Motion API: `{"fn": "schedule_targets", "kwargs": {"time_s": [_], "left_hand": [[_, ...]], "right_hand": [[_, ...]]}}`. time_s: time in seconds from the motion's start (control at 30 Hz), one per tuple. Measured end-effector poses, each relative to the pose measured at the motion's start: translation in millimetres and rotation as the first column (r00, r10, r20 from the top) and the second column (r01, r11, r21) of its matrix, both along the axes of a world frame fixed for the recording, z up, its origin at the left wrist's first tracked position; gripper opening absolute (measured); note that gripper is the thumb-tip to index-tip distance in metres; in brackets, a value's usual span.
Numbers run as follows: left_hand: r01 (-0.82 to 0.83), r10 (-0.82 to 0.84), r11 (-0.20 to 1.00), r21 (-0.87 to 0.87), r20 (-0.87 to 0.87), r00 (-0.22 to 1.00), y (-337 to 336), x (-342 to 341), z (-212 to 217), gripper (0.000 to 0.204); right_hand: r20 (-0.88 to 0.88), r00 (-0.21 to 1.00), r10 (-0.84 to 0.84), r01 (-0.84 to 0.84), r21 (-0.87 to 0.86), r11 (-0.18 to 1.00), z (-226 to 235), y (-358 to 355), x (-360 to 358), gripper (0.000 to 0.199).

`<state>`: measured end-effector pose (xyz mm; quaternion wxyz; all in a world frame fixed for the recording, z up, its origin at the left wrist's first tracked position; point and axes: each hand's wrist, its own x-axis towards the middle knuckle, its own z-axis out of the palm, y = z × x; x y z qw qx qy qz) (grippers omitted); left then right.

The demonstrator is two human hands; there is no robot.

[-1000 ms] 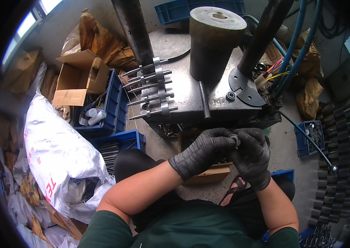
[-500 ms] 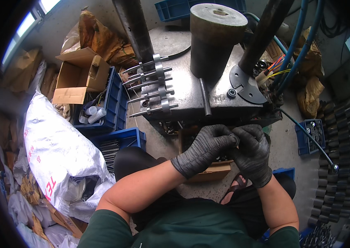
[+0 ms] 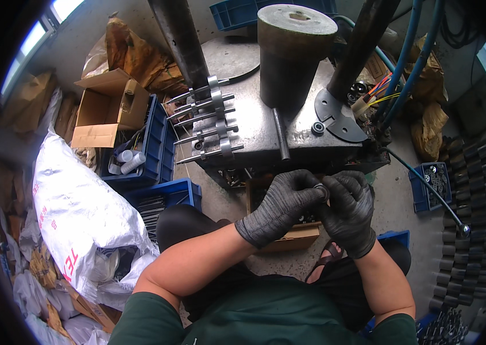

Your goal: The person assembles metal parts by fitting bearings and discs onto metal shafts, press-fitting them together using a press machine, and placing the assembled shafts onto a rack.

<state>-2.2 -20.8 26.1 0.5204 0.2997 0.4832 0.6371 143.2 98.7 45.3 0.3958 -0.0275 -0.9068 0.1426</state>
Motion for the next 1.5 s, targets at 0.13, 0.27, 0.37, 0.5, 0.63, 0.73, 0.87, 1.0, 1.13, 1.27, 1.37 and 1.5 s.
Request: {"fn": "schedule_targets", "kwargs": {"time_s": [0.13,0.27,0.37,0.5,0.63,0.73,0.87,1.0,1.13,1.27,1.37,1.5], "left_hand": [[-0.017,0.018,1.0,0.017,-0.038,0.999,2.2,-1.2,-0.1,0.022],[0.011,-0.04,0.989,-0.145,-0.198,0.979,14.5,-16.3,8.6,0.025],[-0.148,0.111,0.988,-0.046,-0.459,0.881,36.1,-28.6,-3.5,0.024],[-0.368,0.223,0.926,0.088,-0.913,0.341,73.3,-47.1,-4.7,0.015],[-0.426,0.244,0.888,0.17,-0.962,0.125,96.3,-68.8,-17.3,0.017],[-0.379,0.33,0.868,0.323,-0.943,-0.048,106.6,-82.0,-27.9,0.022],[-0.349,0.293,0.899,0.263,-0.955,0.034,103.5,-86.6,-33.8,0.024],[-0.361,0.359,0.881,0.305,-0.929,0.091,103.1,-95.0,-37.9,0.021],[-0.426,0.376,0.872,0.242,-0.887,0.266,88.6,-96.2,-20.9,0.022],[-0.443,0.572,0.785,0.433,-0.781,0.25,54.4,-88.6,12.7,0.032],[-0.43,0.68,0.731,0.53,-0.514,0.523,7.1,-86.0,42.0,0.032],[-0.603,0.71,0.601,0.525,-0.006,0.704,-82.0,-96.1,52.6,0.027]], "right_hand": [[-0.014,1.0,-0.002,0.003,0.041,0.999,2.7,0.5,-1.0,0.06],[0.067,0.998,0.01,0.025,-0.494,0.869,-12.2,-7.6,1.3,0.053],[0.028,0.999,0.029,0.014,-0.91,0.414,-20.4,-2.8,-0.9,0.048],[-0.056,0.997,-0.061,-0.063,-0.99,-0.128,-34.7,17.5,3.2,0.049],[-0.068,0.996,-0.062,-0.083,-0.947,-0.309,-46.5,15.1,7.8,0.046],[-0.039,0.999,-0.019,-0.043,-0.95,-0.311,-51.3,7.5,9.1,0.043],[0.032,0.999,0.007,0.033,-0.967,-0.251,-48.9,0.2,10.5,0.04],[0.113,0.992,0.051,0.121,-0.974,-0.189,-43.5,2.6,10.4,0.041],[0.094,0.993,0.065,0.104,-0.978,-0.182,-54.7,16.3,7.8,0.042],[0.129,0.977,0.17,0.117,-0.99,0.082,-51.9,28.4,-0.6,0.04],[0.248,0.941,0.23,0.111,-0.868,0.484,-43.6,39.2,-7.6,0.038],[0.457,0.885,0.089,0.023,-0.234,0.972,-27.3,49.2,-31.6,0.039]]}}
